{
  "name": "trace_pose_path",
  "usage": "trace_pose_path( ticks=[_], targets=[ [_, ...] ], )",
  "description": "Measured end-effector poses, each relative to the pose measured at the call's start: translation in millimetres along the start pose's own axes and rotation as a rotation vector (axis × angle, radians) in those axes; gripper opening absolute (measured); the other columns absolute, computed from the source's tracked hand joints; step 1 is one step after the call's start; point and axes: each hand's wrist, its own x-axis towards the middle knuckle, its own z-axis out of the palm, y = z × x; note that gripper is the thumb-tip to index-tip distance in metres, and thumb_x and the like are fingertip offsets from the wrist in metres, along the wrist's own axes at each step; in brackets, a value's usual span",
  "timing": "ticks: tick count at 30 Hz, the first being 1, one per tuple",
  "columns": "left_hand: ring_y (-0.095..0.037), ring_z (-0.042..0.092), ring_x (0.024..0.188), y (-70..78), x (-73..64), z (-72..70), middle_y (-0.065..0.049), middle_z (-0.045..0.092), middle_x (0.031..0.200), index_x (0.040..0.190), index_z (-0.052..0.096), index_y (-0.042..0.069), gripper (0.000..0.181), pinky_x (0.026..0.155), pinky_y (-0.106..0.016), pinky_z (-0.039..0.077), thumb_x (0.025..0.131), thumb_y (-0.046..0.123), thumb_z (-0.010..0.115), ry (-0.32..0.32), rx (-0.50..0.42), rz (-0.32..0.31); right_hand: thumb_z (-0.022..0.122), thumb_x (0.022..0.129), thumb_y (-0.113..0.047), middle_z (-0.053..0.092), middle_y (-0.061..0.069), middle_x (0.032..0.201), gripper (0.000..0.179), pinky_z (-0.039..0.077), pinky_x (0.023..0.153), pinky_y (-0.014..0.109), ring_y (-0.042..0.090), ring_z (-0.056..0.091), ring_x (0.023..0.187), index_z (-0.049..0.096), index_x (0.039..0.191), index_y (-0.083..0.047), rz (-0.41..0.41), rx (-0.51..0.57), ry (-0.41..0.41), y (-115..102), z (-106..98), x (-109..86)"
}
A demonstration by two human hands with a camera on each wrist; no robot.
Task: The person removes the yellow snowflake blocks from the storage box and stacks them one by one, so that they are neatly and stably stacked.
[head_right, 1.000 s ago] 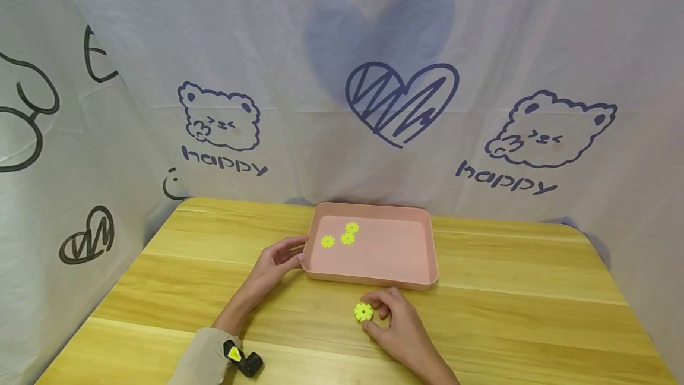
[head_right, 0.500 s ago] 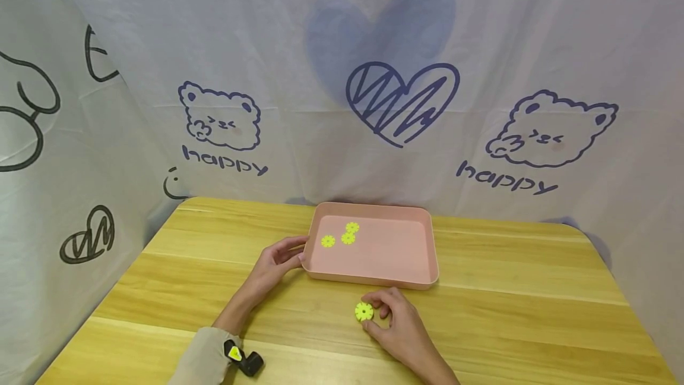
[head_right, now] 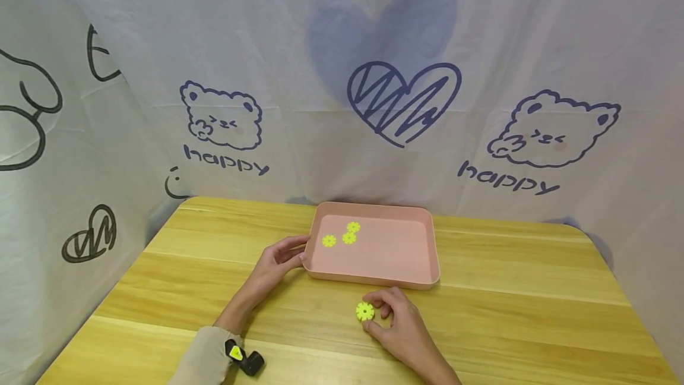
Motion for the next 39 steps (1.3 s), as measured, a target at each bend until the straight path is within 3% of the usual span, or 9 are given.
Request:
trace_pose_path(
  ticks=[7,11,17,25,33,39],
  targets=[
    [-0.038,0.054,0.134,-1.0,0.7,-1.7,-0.021,0.055,0.147,0.142,0.055,-0.004,0.043,0.100,-0.032,0.054,0.101,0.003,0.065,0.002,-0.010,0.009,0.087,0.079,-0.006,0.062,0.001,0.096,0.035,0.050,0.058,0.021,0.014,0.057,0.078,0.073,0.111,-0.009,-0.049,0.007,0.018,-1.4,-5.4,1.9],
    [-0.038,0.054,0.134,-2.1,1.8,-1.7,-0.021,0.054,0.147,0.143,0.055,-0.004,0.044,0.101,-0.033,0.054,0.101,0.004,0.065,-0.004,-0.005,0.012,0.084,0.082,-0.002,0.064,0.004,0.091,0.031,0.052,0.058,0.022,0.011,0.058,0.077,0.072,0.111,-0.006,-0.131,0.025,0.051,-8.5,-13.1,6.7],
    [-0.039,0.053,0.135,-1.7,1.1,-1.1,-0.022,0.053,0.148,0.143,0.054,-0.005,0.045,0.102,-0.033,0.053,0.100,0.003,0.065,-0.008,-0.010,0.021,0.078,0.086,0.004,0.067,0.004,0.089,0.025,0.057,0.064,0.024,0.009,0.062,0.078,0.072,0.110,-0.002,-0.252,0.033,0.114,-21.0,-23.8,31.6],
    [-0.039,0.053,0.135,-3.3,-0.1,-0.4,-0.024,0.053,0.148,0.143,0.053,-0.007,0.046,0.102,-0.031,0.053,0.100,0.002,0.065,-0.014,-0.023,0.017,0.075,0.093,-0.004,0.066,0.002,0.094,0.023,0.058,0.075,0.024,0.017,0.065,0.087,0.072,0.116,-0.006,-0.138,0.006,0.104,-20.6,-23.1,73.0],
    [-0.039,0.053,0.135,-0.3,-0.7,-1.2,-0.024,0.054,0.147,0.142,0.054,-0.007,0.045,0.103,-0.033,0.052,0.100,0.002,0.066,-0.008,-0.011,0.021,0.073,0.094,-0.003,0.067,0.013,0.105,0.026,0.059,0.085,0.037,0.024,0.066,0.093,0.069,0.120,-0.001,-0.116,-0.033,0.080,-16.0,-13.8,110.2],
    [-0.040,0.053,0.134,-1.2,-0.4,-2.2,-0.025,0.054,0.146,0.142,0.054,-0.007,0.045,0.103,-0.033,0.052,0.100,0.002,0.065,-0.010,-0.010,0.034,0.071,0.096,-0.008,0.065,0.014,0.111,0.030,0.056,0.090,0.041,0.026,0.064,0.101,0.068,0.125,-0.001,-0.007,-0.048,0.051,-12.5,-7.5,133.2]
  ],
)
